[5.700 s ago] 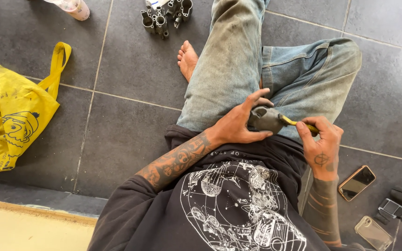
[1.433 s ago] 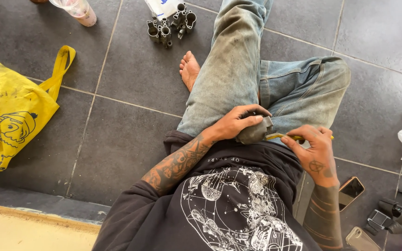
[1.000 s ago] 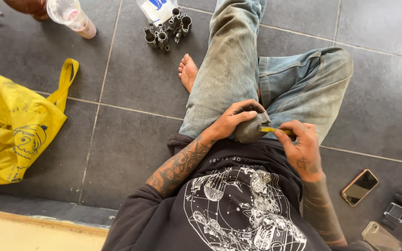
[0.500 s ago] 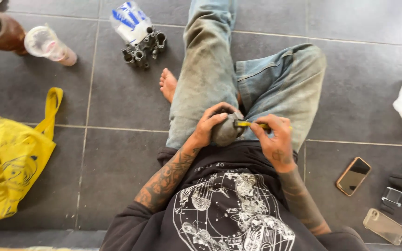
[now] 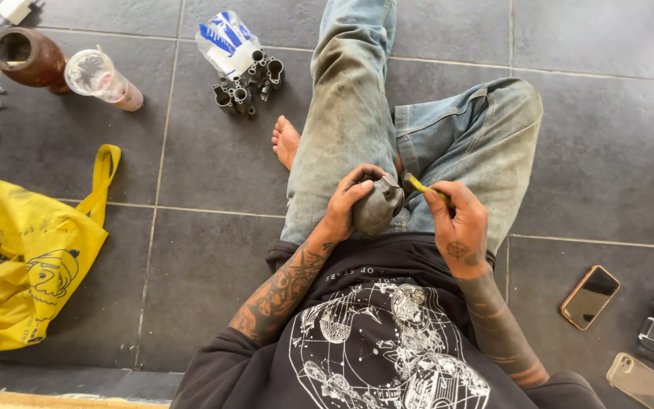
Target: The person sits on a tiled floor and uses a yellow brush to clean a small, dark mechanical part held in their left hand. They scrub the part's exterior and interior surfaces, rotating it to access different areas. Other similar parts are visible on the floor nearby.
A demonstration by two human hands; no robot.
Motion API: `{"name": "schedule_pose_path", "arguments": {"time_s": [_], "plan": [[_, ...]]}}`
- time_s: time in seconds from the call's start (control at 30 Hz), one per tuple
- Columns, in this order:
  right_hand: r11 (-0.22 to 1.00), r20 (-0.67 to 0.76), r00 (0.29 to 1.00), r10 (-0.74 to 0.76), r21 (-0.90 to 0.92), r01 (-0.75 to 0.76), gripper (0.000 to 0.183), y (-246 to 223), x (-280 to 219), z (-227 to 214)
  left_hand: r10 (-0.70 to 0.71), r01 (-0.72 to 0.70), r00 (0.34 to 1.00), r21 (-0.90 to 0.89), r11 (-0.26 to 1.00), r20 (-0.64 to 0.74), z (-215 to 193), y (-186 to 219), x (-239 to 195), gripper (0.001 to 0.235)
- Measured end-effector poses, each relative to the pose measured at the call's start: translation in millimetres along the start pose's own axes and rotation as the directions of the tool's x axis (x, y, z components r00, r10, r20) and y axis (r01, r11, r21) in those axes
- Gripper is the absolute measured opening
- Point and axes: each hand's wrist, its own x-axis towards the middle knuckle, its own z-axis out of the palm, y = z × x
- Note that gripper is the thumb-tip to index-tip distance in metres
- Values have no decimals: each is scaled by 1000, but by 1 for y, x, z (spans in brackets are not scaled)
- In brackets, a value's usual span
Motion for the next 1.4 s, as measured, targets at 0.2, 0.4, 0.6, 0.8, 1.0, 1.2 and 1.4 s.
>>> {"name": "schedule_pose_path", "arguments": {"time_s": [0.2,0.4,0.6,0.8,1.0,1.2,1.4], "plan": [[999,82,996,34,38,-37,18,-3,-15,29,17,-18,999,-26,999,-31,10,9,-4,39],[963,246,935,257,18,-270,21,2,-13,5,90,-76,995,246,966,-48,-4,4,-5,34],[934,269,897,351,-159,-318,22,-17,-18,-31,80,-65,996,299,952,-40,11,1,-12,33],[922,360,858,367,-261,-285,21,-21,-10,-58,82,-97,995,451,887,54,24,21,-12,34],[930,375,910,175,-367,-28,18,-27,0,-45,81,-106,994,532,840,69,25,34,-8,34],[923,539,749,385,-239,-302,17,-18,-3,-67,46,-123,985,479,869,169,37,44,-15,37],[951,379,894,238,-279,-135,16,-19,-8,-52,61,-137,984,497,857,166,27,38,-6,33]]}}
